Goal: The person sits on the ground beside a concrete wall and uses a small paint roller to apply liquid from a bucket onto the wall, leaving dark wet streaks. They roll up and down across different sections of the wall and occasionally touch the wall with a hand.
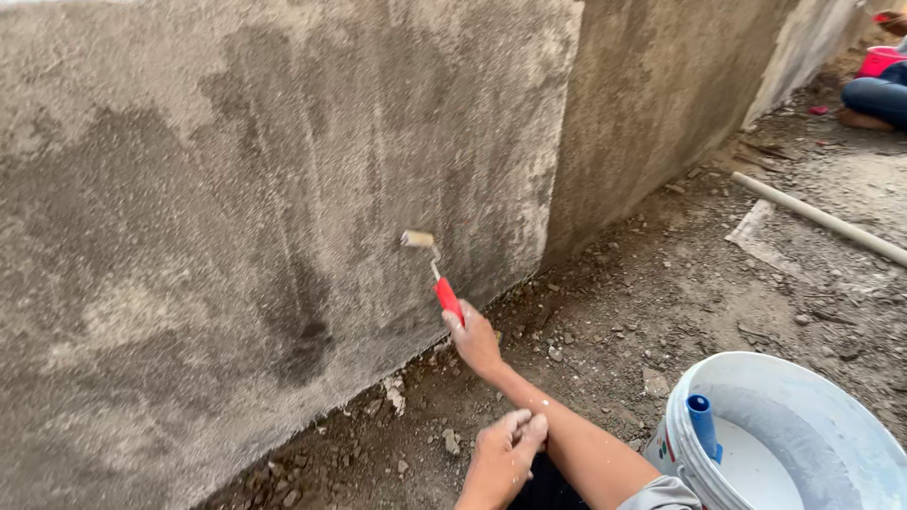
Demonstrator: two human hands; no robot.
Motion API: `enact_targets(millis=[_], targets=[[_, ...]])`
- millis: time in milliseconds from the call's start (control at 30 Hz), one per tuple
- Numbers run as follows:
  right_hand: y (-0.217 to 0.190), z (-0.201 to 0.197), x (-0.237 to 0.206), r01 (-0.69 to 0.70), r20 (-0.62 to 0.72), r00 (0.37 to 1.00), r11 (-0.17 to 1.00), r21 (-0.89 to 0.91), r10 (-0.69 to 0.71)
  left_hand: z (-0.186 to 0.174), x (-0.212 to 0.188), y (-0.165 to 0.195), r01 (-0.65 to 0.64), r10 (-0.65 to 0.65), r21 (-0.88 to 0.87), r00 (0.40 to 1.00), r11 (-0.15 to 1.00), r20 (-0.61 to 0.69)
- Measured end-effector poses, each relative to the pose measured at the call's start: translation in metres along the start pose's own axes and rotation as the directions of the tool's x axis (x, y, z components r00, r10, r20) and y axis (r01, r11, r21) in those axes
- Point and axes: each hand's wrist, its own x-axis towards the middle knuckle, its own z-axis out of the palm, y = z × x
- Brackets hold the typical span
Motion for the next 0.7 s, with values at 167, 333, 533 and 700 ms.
enact_targets(millis=[167,333,533,700], targets=[[-0.032,-0.011,0.039,-0.005,-0.117,0.993,1.000,-0.018,0.003,0.001,0.005,0.038,-0.249,0.291,0.271,0.948,0.930,-0.126],[-0.079,-0.045,0.114,0.050,-0.216,0.976,0.990,0.130,-0.021,0.010,0.023,0.088,-0.554,0.720,0.512,0.663,0.656,-0.205],[-0.092,-0.051,0.118,0.006,-0.137,0.990,0.984,0.178,0.019,-0.011,0.073,0.123,-0.493,0.692,0.524,0.658,0.695,-0.298],[-0.065,-0.006,0.052,-0.074,0.054,0.997,0.936,0.344,0.059,-0.038,0.064,0.090,-0.218,0.342,0.347,0.871,0.912,-0.351]])
